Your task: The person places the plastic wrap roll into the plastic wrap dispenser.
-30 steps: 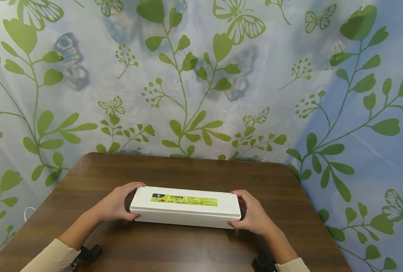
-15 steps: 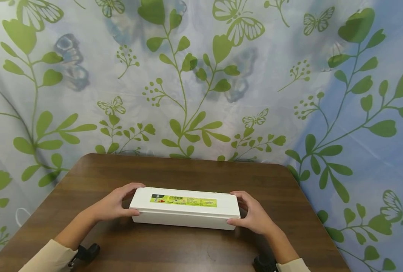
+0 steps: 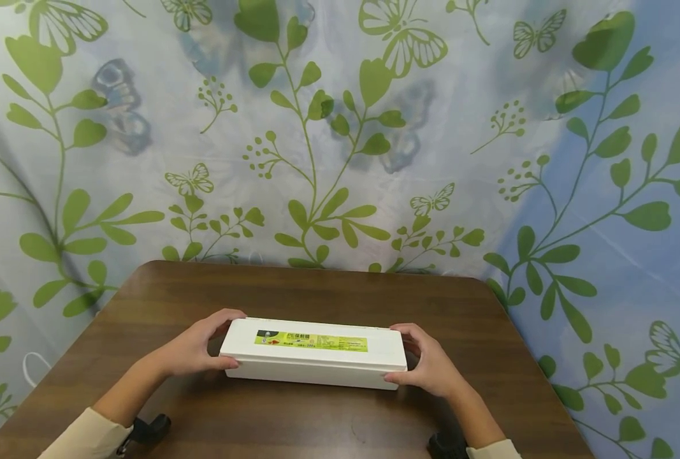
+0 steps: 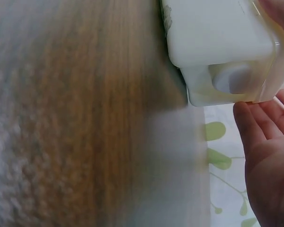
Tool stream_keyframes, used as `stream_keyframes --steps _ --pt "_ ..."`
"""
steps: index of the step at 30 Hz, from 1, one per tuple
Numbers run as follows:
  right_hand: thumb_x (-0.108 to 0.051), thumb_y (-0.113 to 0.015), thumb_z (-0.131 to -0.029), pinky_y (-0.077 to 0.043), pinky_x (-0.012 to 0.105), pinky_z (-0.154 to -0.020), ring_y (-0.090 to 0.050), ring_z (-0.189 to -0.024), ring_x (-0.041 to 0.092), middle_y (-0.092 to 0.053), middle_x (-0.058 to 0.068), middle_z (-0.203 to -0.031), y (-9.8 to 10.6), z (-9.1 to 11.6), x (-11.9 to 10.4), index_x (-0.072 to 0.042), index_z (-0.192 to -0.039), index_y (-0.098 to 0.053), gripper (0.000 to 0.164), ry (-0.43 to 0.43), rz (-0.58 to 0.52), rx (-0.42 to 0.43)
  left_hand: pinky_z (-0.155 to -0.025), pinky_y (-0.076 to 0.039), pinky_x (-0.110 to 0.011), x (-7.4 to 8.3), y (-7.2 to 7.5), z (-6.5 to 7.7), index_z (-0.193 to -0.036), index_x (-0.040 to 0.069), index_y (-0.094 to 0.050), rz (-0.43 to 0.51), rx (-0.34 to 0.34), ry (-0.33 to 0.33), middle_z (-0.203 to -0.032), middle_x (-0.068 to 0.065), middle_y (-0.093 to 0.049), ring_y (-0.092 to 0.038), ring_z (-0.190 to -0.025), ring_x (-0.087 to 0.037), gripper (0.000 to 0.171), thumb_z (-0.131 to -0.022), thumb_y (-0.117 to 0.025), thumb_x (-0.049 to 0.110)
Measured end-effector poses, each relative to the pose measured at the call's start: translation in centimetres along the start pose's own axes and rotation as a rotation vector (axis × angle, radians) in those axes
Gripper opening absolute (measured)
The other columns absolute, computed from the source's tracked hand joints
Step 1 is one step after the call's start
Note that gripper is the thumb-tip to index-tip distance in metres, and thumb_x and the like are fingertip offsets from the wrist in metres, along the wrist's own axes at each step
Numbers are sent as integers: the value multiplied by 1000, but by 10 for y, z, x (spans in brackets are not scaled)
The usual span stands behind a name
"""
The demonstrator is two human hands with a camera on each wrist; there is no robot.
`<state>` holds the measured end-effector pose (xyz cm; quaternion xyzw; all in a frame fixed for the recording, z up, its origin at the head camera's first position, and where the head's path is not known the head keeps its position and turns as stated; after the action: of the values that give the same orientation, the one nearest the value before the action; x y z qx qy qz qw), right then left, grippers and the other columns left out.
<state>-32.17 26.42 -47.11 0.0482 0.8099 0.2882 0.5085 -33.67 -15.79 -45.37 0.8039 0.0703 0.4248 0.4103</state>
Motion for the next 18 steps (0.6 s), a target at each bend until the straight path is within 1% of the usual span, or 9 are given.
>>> stream_keyframes --steps 7,14,18 --pt "-11 -94 -72 -48 19 -101 -63 -116 13 -62 11 -131 0 -1 6 -11 -141 -51 81 -16 -10 -19 -100 -49 -32 -2 1 -1 -142 10 -49 25 8 27 -135 5 -57 -57 -117 -11 83 -78 -89 46" --pt "-13 -94 -73 -50 22 -100 -65 -115 14 -62 9 -132 -3 1 5 -14 -141 -51 80 -42 -30 -31 -100 -49 -35 -2 0 -2 -141 11 -49 21 5 41 -134 6 -58 -57 -116 -11 85 -76 -90 48" --pt "-13 -93 -73 -50 22 -99 -64 -116 14 -62 9 -132 -2 1 4 -13 -143 -50 82 -43 -27 -34 -99 -51 -33 -3 -1 0 -141 12 -49 63 9 48 -133 7 -58 -59 -115 -11 85 -75 -91 44"
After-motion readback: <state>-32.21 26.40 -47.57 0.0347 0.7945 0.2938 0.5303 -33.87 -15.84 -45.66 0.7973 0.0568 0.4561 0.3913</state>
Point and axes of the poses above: each hand's wrist, its own z-axis away from the middle knuckle, its own y-axis out of the back of the hand, x = y × z, the point moved 9 cm from there along -z, towards the middle knuckle
